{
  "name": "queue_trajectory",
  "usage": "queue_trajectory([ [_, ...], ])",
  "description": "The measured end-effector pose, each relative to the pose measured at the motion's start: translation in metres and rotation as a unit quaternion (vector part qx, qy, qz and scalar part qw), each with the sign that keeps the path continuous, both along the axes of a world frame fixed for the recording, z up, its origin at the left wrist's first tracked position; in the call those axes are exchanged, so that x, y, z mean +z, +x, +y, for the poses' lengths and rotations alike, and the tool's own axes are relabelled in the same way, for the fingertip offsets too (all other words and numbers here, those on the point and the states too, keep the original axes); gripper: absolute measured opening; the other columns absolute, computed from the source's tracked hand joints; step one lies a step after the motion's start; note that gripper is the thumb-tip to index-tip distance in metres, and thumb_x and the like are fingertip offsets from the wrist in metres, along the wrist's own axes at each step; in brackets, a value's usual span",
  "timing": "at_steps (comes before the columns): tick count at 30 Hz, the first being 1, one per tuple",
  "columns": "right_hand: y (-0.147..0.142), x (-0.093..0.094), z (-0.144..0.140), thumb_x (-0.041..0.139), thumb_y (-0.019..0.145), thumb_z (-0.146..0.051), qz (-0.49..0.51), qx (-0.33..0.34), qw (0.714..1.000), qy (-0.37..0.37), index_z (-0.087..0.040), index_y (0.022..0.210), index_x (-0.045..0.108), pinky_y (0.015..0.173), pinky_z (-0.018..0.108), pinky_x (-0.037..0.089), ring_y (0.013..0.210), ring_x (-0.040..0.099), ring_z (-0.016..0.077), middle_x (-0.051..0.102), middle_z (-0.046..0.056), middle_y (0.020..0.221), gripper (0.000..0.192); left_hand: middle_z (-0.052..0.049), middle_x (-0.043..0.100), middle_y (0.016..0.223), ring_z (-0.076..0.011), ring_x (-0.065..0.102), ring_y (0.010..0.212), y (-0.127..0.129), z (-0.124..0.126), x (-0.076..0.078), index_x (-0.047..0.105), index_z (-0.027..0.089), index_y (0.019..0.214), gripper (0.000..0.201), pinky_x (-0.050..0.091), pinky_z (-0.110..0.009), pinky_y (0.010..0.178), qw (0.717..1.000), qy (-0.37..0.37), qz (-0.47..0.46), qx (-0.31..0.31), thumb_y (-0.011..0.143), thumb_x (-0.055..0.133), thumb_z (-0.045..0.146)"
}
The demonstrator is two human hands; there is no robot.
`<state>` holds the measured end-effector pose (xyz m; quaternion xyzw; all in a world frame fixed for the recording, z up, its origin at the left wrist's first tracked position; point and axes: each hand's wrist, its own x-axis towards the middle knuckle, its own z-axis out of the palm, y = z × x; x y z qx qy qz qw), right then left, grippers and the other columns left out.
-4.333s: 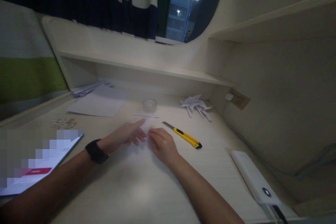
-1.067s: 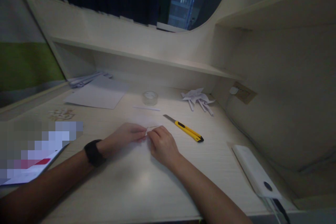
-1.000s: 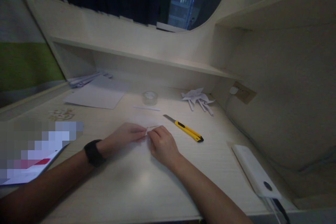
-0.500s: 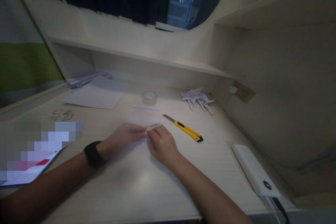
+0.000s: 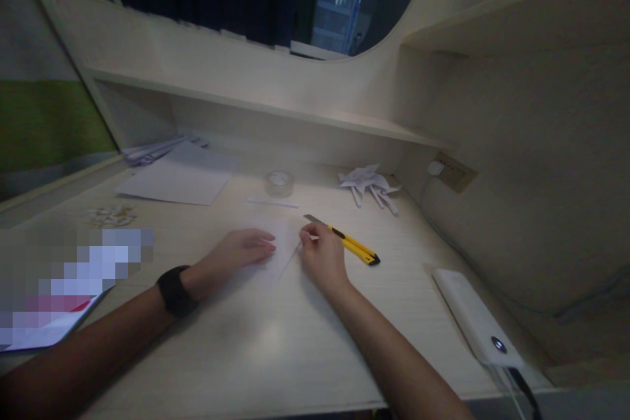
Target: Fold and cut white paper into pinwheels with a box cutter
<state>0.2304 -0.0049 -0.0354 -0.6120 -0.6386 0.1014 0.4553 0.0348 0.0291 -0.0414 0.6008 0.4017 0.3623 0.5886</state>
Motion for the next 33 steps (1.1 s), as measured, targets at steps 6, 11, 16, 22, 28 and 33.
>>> queue_trajectory([
  [6, 0.013, -0.004, 0.020, 0.060, 0.071, -0.029, 0.131, -0.005, 0.982, -0.138, -0.012, 0.076, 0.067, 0.047, 0.026, 0.044, 0.047, 0.058, 0.0161, 0.064, 0.003, 0.055, 0.019, -0.005, 0.066, 0.071, -0.0148, 0.060, 0.063, 0.003, -0.001, 0.001, 0.066, 0.010, 0.083, 0.022, 0.049, -0.030, 0.065, 1.000, -0.017, -0.008, -0.008, 0.071, 0.068, 0.028],
  [11, -0.011, -0.009, 0.016, 0.063, 0.071, -0.025, 0.130, 0.051, 0.983, -0.120, -0.013, 0.076, 0.067, 0.062, 0.027, 0.051, 0.066, 0.066, 0.0174, 0.071, 0.006, 0.074, 0.013, -0.007, 0.067, 0.079, -0.0161, 0.063, 0.073, 0.004, -0.004, 0.006, 0.066, 0.009, 0.080, 0.021, 0.050, -0.032, 0.076, 0.995, -0.091, -0.044, -0.018, 0.070, 0.069, 0.027],
  [16, -0.027, -0.009, -0.002, 0.058, 0.081, -0.022, 0.080, 0.126, 0.988, -0.040, -0.018, 0.091, 0.067, 0.073, 0.030, 0.053, 0.077, 0.068, 0.0176, 0.072, 0.005, 0.087, 0.014, -0.010, 0.068, 0.087, -0.0163, 0.063, 0.080, 0.002, -0.007, 0.013, 0.067, 0.008, 0.082, 0.030, 0.049, -0.033, 0.081, 0.991, -0.094, -0.087, -0.039, 0.073, 0.069, 0.037],
  [22, -0.030, -0.005, -0.014, 0.054, 0.085, -0.018, -0.065, 0.169, 0.983, 0.011, -0.021, 0.097, 0.066, 0.079, 0.031, 0.052, 0.085, 0.068, 0.0183, 0.072, 0.003, 0.092, 0.017, -0.005, 0.065, 0.070, -0.0166, 0.061, 0.072, -0.002, -0.001, 0.009, 0.066, 0.009, 0.067, 0.029, 0.049, -0.035, 0.078, 0.995, -0.052, -0.085, -0.018, 0.066, 0.075, 0.036],
  [28, -0.031, -0.008, -0.015, 0.055, 0.084, -0.015, -0.107, 0.168, 0.979, 0.034, -0.023, 0.095, 0.065, 0.075, 0.026, 0.051, 0.080, 0.068, 0.0164, 0.072, 0.002, 0.090, 0.017, -0.008, 0.070, 0.080, -0.0197, 0.063, 0.075, -0.012, 0.003, 0.010, 0.071, 0.010, 0.082, 0.030, 0.048, -0.035, 0.075, 0.998, -0.034, -0.015, -0.052, 0.059, 0.079, 0.027],
  [33, -0.029, -0.014, -0.013, 0.052, 0.085, -0.013, -0.142, 0.155, 0.976, 0.052, -0.021, 0.094, 0.065, 0.075, 0.027, 0.050, 0.081, 0.067, 0.0164, 0.072, 0.003, 0.089, 0.018, -0.010, 0.072, 0.087, -0.0215, 0.065, 0.080, -0.014, 0.008, 0.010, 0.072, 0.011, 0.090, 0.037, 0.048, -0.035, 0.077, 0.999, -0.020, 0.019, -0.044, 0.055, 0.077, 0.022],
])
